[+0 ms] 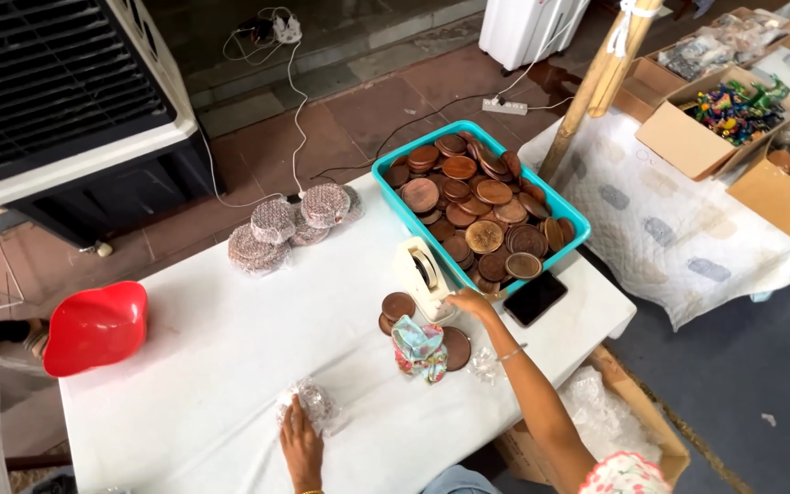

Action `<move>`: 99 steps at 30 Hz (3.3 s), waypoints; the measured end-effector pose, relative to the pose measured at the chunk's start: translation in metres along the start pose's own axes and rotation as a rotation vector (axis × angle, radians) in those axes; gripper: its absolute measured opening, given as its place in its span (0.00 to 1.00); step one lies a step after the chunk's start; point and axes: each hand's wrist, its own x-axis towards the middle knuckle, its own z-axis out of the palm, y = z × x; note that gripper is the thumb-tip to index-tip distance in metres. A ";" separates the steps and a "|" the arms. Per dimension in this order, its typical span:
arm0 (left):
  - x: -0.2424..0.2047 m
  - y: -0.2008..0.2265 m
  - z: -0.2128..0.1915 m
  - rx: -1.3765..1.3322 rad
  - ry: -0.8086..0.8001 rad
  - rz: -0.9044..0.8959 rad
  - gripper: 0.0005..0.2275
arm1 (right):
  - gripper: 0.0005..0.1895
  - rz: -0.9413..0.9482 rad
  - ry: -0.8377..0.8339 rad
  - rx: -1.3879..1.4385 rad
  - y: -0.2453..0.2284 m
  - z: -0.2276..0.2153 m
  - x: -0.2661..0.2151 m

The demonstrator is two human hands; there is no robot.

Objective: Clean and polish small pottery bowls and wooden discs.

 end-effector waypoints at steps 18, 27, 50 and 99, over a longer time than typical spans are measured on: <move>0.006 0.005 -0.034 -0.060 -0.029 0.015 0.18 | 0.16 -0.135 0.157 -0.063 0.014 0.004 -0.043; 0.001 0.001 -0.023 -0.062 0.012 0.026 0.18 | 0.14 -0.139 0.073 -0.209 -0.009 -0.018 -0.041; -0.008 0.006 -0.036 -0.138 -0.081 -0.130 0.37 | 0.08 -0.096 -0.093 0.543 -0.016 0.153 -0.157; -0.016 0.000 -0.036 -0.128 -0.026 -0.143 0.43 | 0.24 -0.194 -0.026 -0.314 -0.242 0.320 -0.226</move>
